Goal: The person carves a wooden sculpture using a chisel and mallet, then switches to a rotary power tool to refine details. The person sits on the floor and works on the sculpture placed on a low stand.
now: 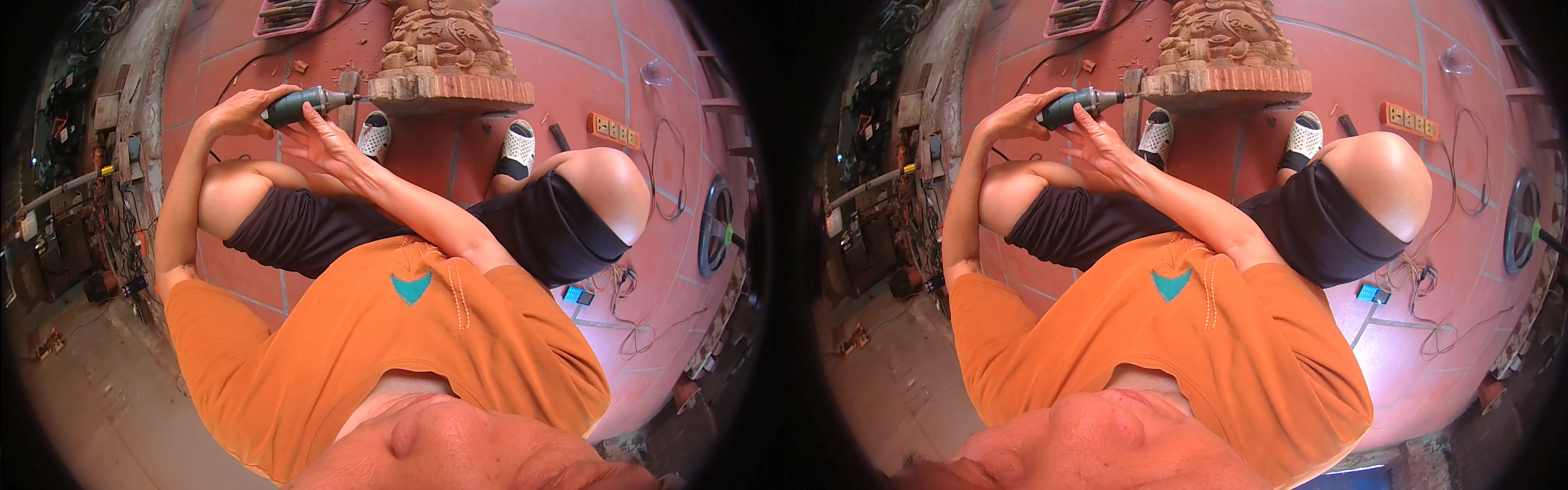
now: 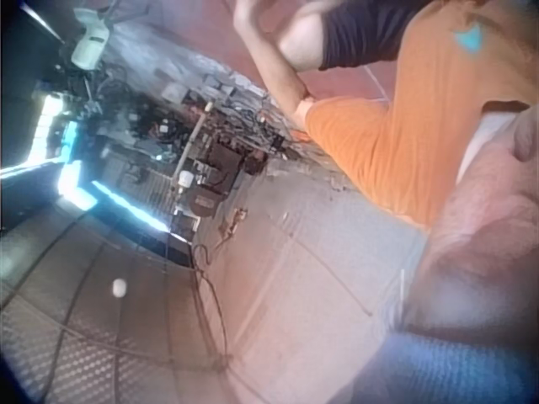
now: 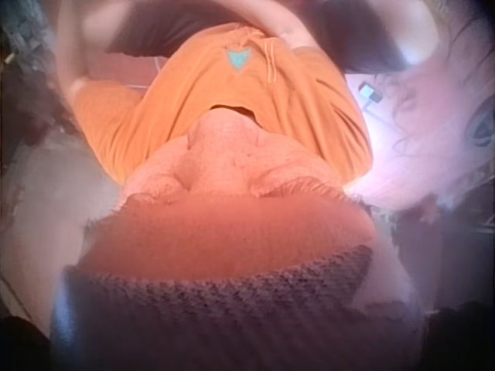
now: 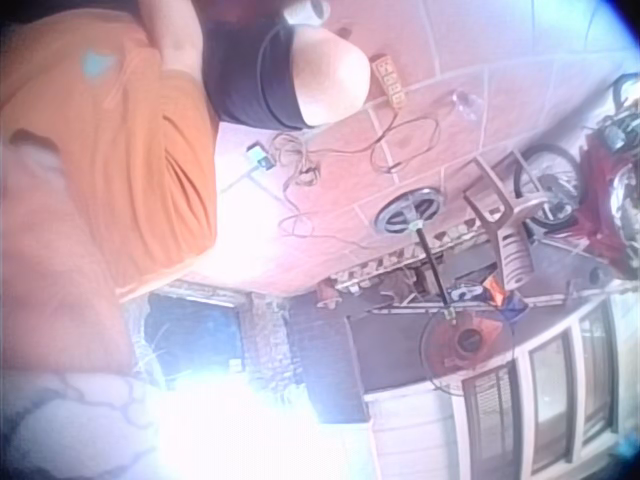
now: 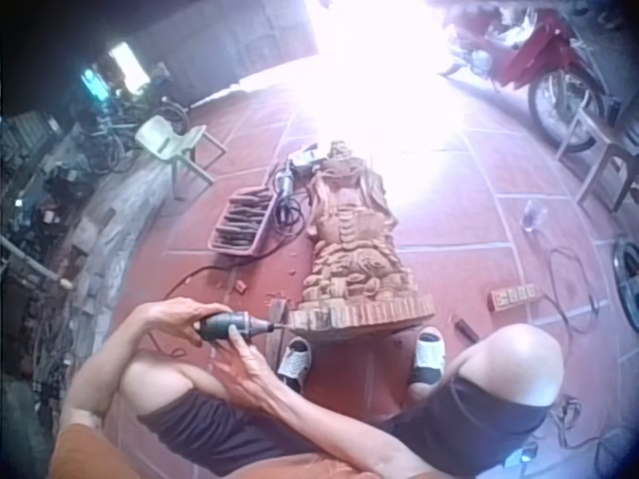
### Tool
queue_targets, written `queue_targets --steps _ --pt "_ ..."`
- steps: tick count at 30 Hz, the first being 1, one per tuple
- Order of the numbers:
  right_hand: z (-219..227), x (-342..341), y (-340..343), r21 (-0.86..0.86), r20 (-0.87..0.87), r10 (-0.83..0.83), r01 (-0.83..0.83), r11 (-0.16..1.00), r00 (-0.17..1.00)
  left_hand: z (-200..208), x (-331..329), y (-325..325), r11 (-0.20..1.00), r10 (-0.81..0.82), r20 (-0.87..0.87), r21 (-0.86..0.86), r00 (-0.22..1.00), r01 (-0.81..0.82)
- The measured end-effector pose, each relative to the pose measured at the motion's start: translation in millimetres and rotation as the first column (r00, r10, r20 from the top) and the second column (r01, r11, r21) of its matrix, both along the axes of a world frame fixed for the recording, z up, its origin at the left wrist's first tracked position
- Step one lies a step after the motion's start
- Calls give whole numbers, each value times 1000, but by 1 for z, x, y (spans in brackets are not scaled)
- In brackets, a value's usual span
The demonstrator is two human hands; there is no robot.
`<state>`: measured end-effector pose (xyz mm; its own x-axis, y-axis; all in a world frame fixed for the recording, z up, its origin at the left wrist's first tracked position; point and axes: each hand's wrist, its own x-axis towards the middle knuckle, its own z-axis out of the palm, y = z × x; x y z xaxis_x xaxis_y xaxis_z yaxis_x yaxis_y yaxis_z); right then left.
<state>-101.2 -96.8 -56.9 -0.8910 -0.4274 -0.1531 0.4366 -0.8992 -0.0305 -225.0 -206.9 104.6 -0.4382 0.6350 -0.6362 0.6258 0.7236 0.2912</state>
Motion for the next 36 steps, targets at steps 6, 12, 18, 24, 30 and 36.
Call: queue_targets --steps 6,12,18,24,30,36 --pt "2 1 0 -7 19 0 0 1000 1000 -1 0 0 1000 3 -2 -21 1000 -3" --pt "1 0 1 -1 6 4 -4 1000 1000 -1 0 1 1000 8 -4 -17 1000 -8" --pt "-3 -4 1 4 -56 13 -13 1000 998 -3 -2 -2 1000 0 -5 -4 1000 0" --pt "-6 -6 1 -5 -75 9 -10 1000 997 -2 -3 -2 1000 10 -14 -28 1000 -10" --pt "-7 -11 5 10 -95 24 -23 1000 995 -2 -3 -1 998 36 -24 -54 999 -37" --pt "-6 -11 7 21 -85 14 -13 1000 996 4 -1 6 990 70 -11 -126 998 -71"
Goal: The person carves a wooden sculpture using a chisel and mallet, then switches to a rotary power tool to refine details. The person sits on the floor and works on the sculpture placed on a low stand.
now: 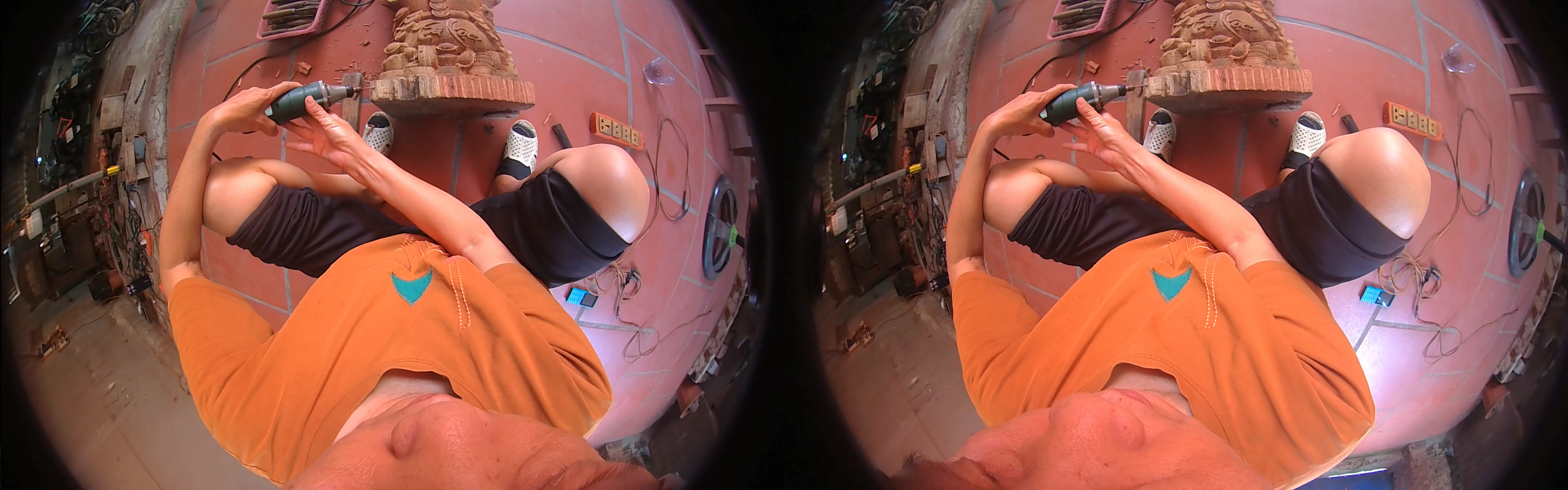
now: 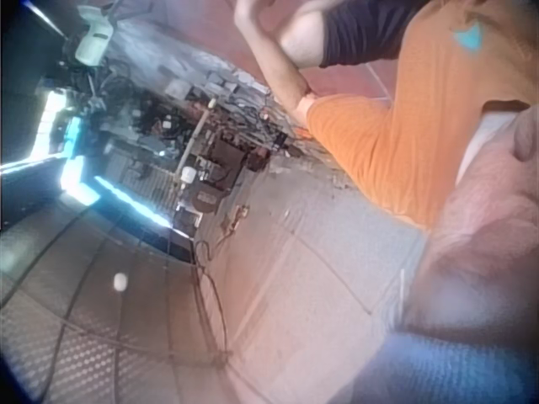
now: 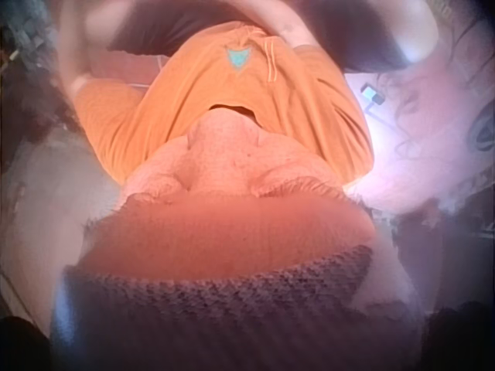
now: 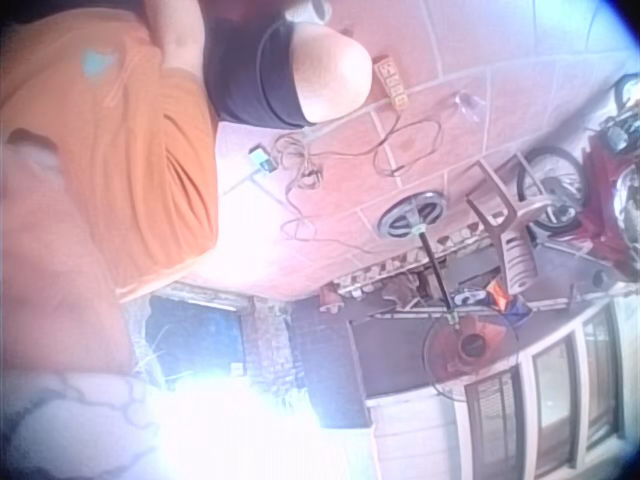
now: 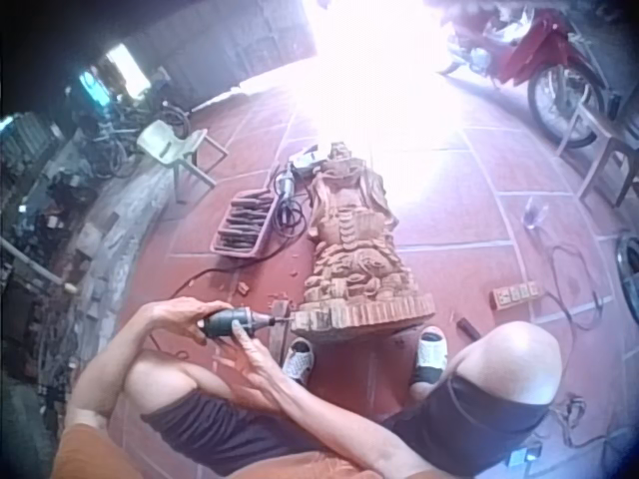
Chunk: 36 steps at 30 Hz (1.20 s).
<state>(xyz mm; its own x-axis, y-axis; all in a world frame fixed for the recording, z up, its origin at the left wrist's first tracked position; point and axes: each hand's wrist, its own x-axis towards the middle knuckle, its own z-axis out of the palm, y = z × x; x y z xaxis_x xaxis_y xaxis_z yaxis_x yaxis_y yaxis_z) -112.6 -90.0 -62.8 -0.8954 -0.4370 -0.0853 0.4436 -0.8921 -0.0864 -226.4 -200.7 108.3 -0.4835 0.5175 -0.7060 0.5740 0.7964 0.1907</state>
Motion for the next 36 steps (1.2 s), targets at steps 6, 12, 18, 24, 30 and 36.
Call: queue_targets --steps 6,12,18,24,30,36 --pt "1 -2 4 16 0 -4 4 1000 1000 3 2 5 999 25 -9 -33 1000 -25" --pt "1 -4 5 30 -11 -3 3 1000 1000 -2 -2 -1 1000 -10 -33 21 999 10" --pt "6 -5 9 8 67 -8 7 1000 998 -5 -3 -4 999 -10 -40 40 999 12" --pt "6 -7 11 12 54 -3 3 1000 999 0 0 3 1000 29 -23 2 999 -29" --pt "0 -8 8 49 4 -2 2 999 1000 -4 -3 0 999 3 -13 53 1000 -2" --pt "-2 -5 6 50 -3 10 -10 999 1000 -5 -3 -3 999 -11 -6 37 1000 11"
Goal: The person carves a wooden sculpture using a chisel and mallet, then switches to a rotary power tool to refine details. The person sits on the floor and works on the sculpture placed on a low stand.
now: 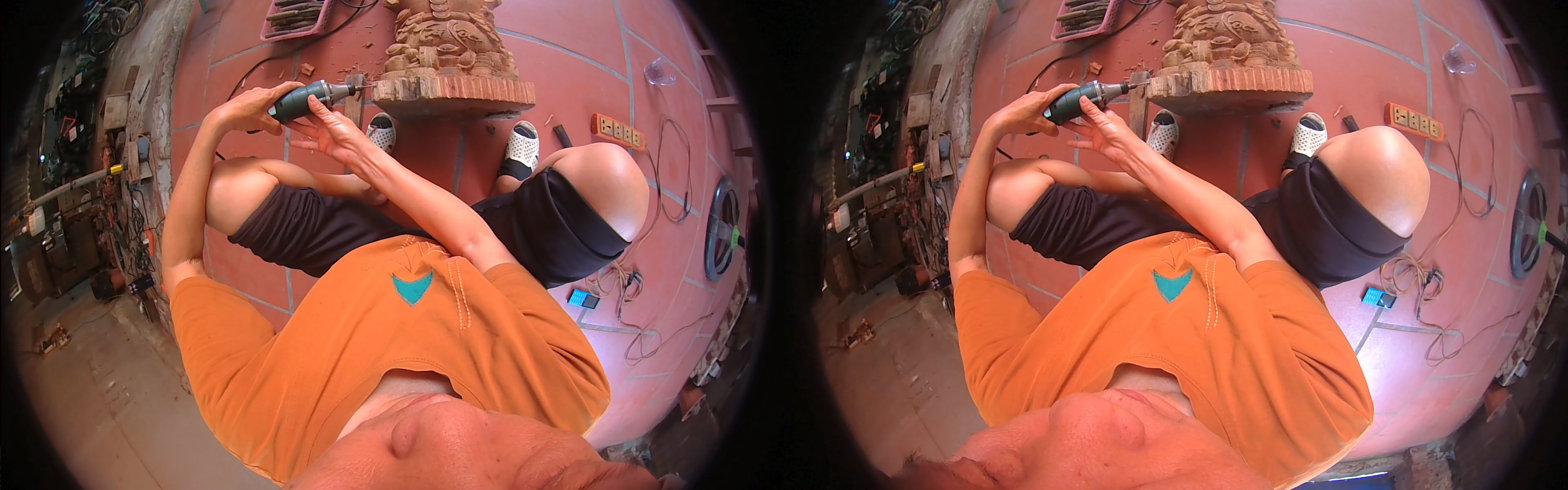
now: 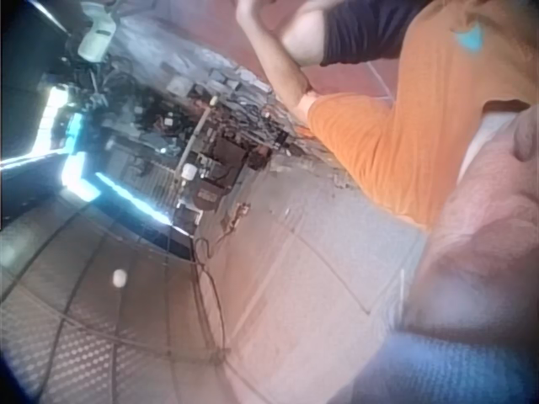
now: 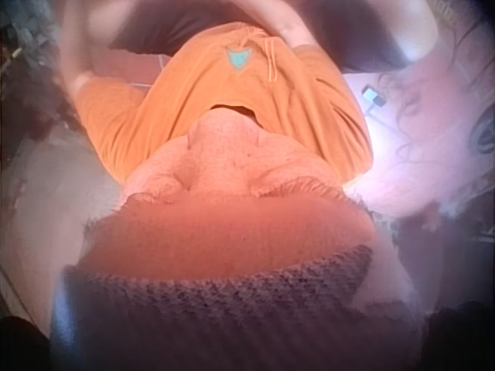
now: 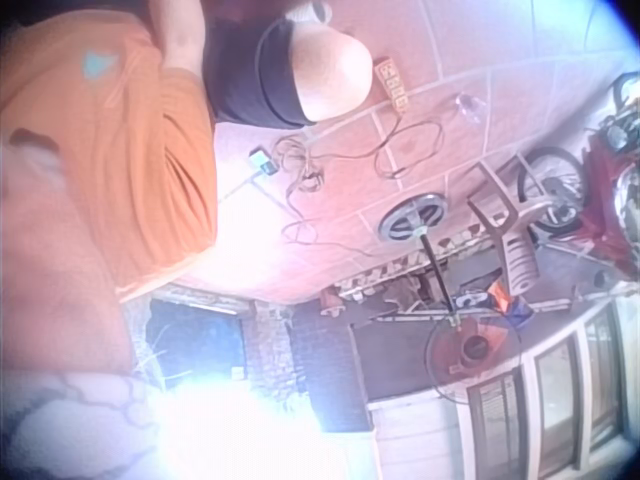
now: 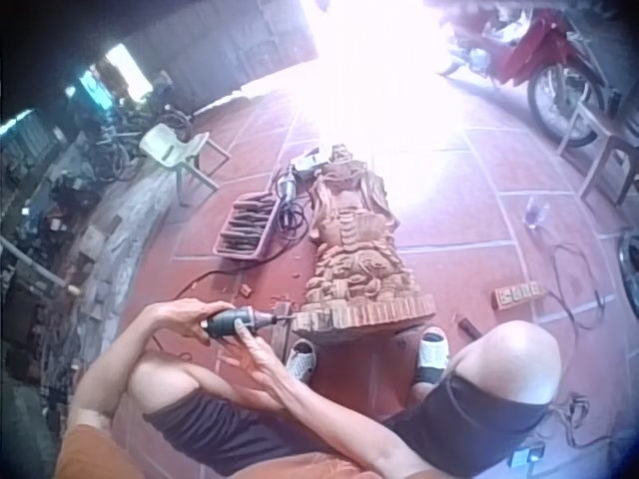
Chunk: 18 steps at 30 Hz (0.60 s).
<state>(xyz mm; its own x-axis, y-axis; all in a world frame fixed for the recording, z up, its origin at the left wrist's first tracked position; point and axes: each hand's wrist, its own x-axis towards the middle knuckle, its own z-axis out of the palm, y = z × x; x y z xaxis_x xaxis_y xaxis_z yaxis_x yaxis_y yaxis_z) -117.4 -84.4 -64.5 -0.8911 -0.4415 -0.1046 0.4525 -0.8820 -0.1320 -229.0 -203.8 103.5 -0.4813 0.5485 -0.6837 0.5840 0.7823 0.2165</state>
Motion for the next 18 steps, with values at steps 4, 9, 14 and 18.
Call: queue_targets --steps 4,9,14,18 --pt "0 2 -1 11 3 3 -3 1000 1000 0 0 1 999 20 27 -27 999 -20" --pt "-1 4 -2 9 8 3 -3 1000 1000 4 3 4 1000 27 41 -17 999 -26" --pt "-3 8 -5 13 0 17 -17 1000 1000 5 3 4 999 15 55 -30 998 -14" --pt "0 12 -7 11 12 24 -24 1000 1000 2 1 2 999 -10 62 -43 998 13"
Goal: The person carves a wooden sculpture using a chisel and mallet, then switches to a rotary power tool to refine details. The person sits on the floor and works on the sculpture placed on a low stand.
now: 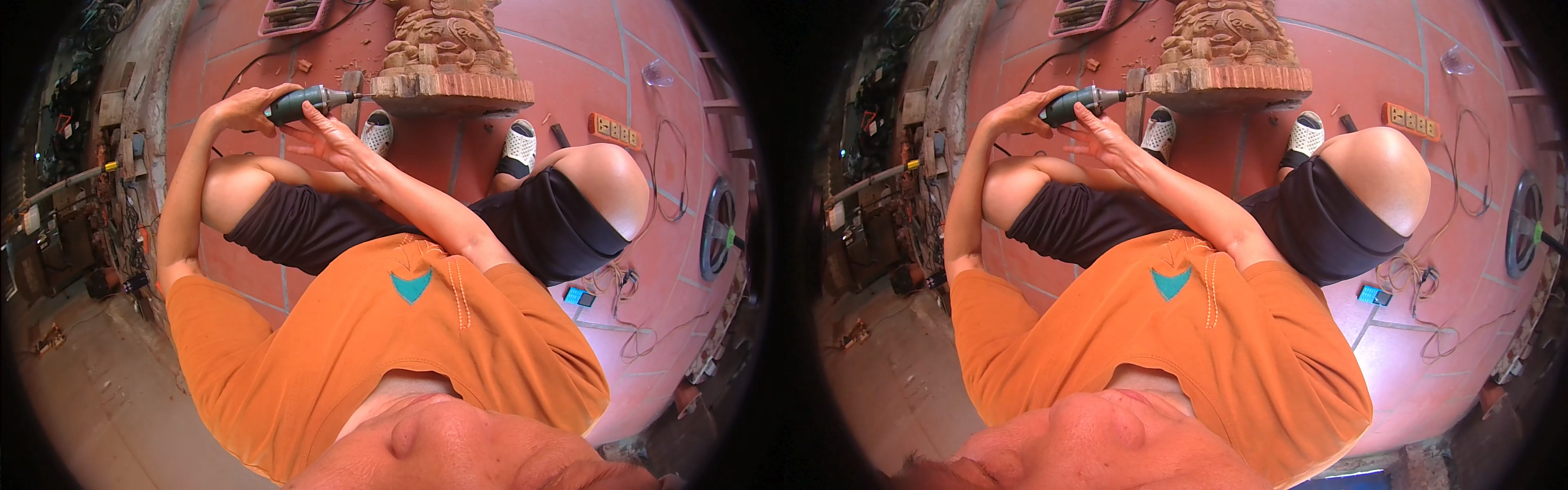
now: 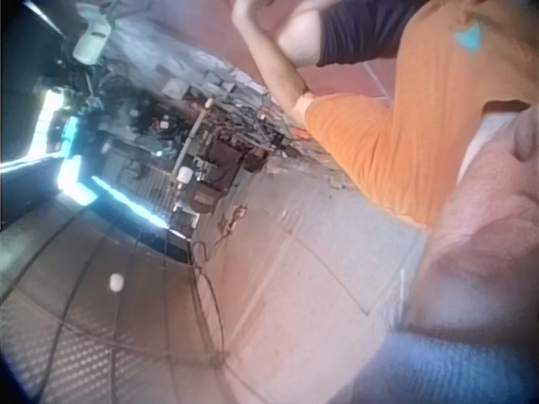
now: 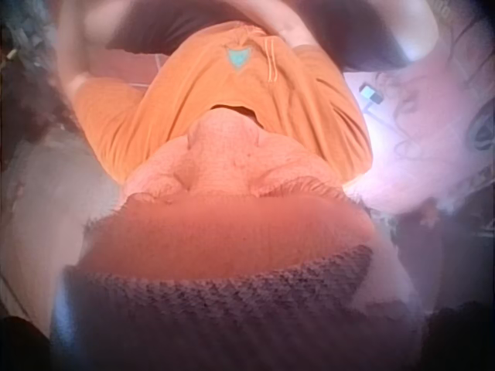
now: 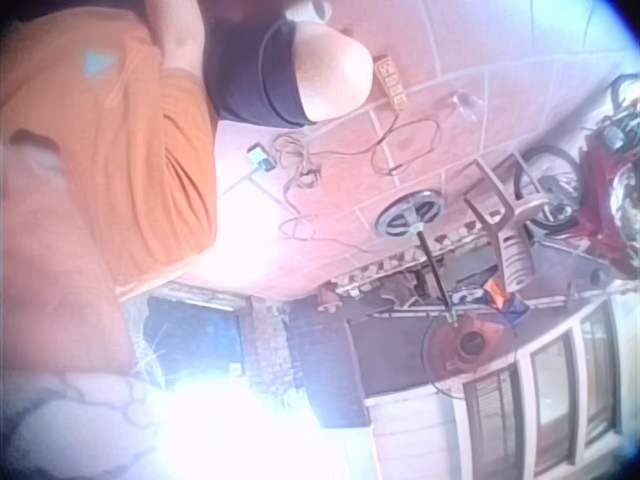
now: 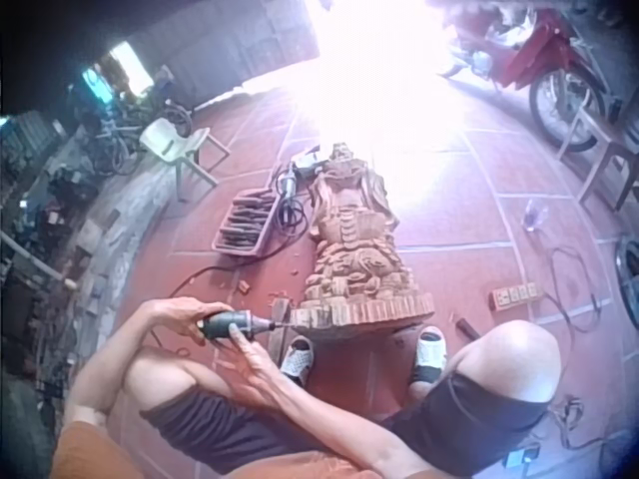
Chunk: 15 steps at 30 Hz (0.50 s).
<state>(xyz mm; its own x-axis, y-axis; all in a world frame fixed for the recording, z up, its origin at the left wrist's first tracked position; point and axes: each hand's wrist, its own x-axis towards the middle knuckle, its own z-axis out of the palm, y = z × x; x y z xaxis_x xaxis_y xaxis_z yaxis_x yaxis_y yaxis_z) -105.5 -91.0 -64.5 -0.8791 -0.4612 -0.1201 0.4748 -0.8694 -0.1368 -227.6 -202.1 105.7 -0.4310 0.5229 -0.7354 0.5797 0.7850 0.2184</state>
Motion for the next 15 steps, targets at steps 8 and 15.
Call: queue_targets --steps 8,15 --pt "0 -1 -1 -1 -9 -16 16 1000 1000 2 2 -1 1000 12 3 25 1000 -12" --pt "-6 -8 1 13 -26 -21 22 1000 999 4 6 4 997 71 -1 7 997 -71"
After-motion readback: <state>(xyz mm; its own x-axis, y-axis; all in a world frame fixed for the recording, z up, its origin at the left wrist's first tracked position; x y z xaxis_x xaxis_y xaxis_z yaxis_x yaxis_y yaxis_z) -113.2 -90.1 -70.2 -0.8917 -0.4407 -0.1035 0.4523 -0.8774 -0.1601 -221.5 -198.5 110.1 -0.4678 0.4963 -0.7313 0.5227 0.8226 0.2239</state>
